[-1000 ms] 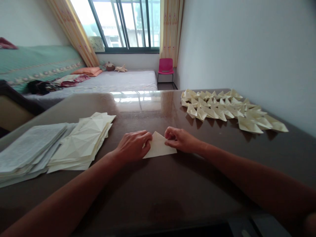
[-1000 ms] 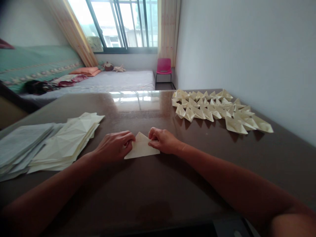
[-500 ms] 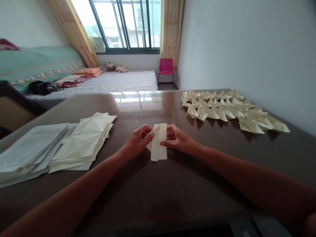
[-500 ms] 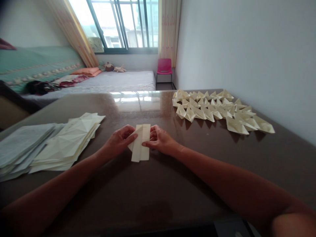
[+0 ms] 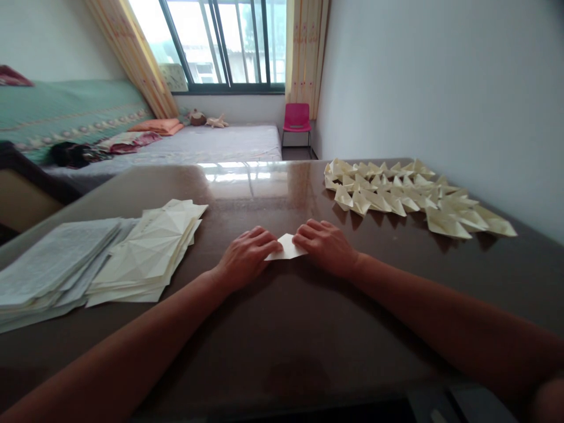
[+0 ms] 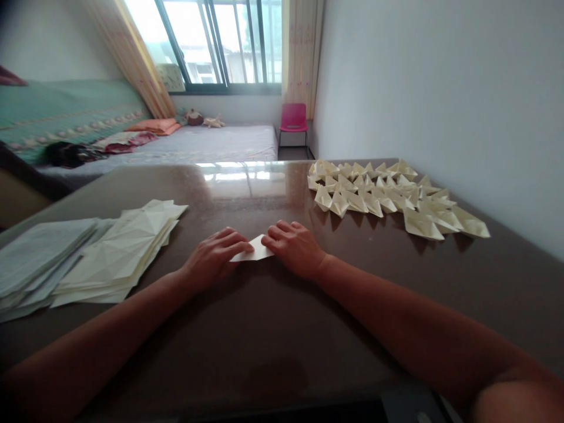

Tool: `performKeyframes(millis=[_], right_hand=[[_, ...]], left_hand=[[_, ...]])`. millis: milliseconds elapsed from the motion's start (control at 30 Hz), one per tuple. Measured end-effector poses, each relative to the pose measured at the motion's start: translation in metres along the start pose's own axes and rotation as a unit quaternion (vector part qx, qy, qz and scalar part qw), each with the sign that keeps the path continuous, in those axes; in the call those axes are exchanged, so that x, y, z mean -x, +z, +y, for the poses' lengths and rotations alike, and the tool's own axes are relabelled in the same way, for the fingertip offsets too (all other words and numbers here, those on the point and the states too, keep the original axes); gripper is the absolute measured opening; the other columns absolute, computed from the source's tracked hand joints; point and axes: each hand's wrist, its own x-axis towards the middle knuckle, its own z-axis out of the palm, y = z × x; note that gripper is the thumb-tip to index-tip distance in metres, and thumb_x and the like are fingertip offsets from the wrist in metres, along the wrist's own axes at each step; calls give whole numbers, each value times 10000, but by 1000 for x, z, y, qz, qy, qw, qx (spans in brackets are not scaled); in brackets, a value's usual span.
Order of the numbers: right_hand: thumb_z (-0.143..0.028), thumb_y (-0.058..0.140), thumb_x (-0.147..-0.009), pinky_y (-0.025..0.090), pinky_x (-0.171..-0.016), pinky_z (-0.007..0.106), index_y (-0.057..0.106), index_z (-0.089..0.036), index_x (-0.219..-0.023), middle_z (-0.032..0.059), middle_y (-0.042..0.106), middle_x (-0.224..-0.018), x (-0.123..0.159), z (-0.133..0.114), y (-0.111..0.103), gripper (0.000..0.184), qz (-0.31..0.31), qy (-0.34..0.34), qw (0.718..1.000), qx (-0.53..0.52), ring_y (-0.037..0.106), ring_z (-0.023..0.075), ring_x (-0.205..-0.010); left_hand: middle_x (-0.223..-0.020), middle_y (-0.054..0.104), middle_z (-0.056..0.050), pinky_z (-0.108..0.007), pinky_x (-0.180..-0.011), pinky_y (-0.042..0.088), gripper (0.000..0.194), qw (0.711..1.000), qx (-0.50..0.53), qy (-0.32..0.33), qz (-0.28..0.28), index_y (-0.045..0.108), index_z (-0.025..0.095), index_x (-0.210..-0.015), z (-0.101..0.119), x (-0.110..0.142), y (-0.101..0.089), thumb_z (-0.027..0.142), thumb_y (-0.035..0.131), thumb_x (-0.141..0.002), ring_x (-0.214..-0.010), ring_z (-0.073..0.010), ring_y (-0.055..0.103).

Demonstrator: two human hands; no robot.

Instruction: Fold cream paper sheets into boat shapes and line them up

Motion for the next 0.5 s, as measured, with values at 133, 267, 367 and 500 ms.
performKeyframes(millis=[133, 267, 367, 500], right_hand=[[-238, 481, -939, 307, -788, 319, 630, -177, -1007, 81, 634, -983, 3, 1, -10, 174, -76, -70, 995, 9, 472, 197, -972], [-251, 488, -937, 331, -767, 307, 650, -175, -1019, 88, 633, -976, 6, 6, -21, 197, -112, -78, 991, -5, 483, 201, -974], [-313, 448, -956, 358, -748, 283, 681, -204, -986, 65, 644, -936, 6, 17, -22, 259, -129, -79, 985, -78, 522, 173, -905], [-333, 479, -933, 384, -717, 235, 697, -195, -883, 37, 661, -940, 4, 30, -14, 263, -132, -24, 966, -223, 567, 130, -816]], left_hand=[[-959, 621, -57, -269, -759, 464, 242, 998, -8, 32, -62, 639, 213, -1020, 3, 1, -2, 188, 435, -893, -899, -173, 545], [-888, 601, -59, -264, -742, 454, 256, 995, -24, 19, -94, 659, 201, -943, 8, 1, -9, 177, 408, -902, -856, -169, 542], [-835, 601, -45, -245, -718, 438, 266, 994, 11, -4, -105, 666, 198, -881, 7, 1, -14, 226, 404, -923, -796, -152, 548], [-825, 629, -26, -216, -702, 423, 292, 989, 85, -52, -112, 685, 203, -835, 0, -1, -14, 311, 432, -932, -763, -127, 578]])
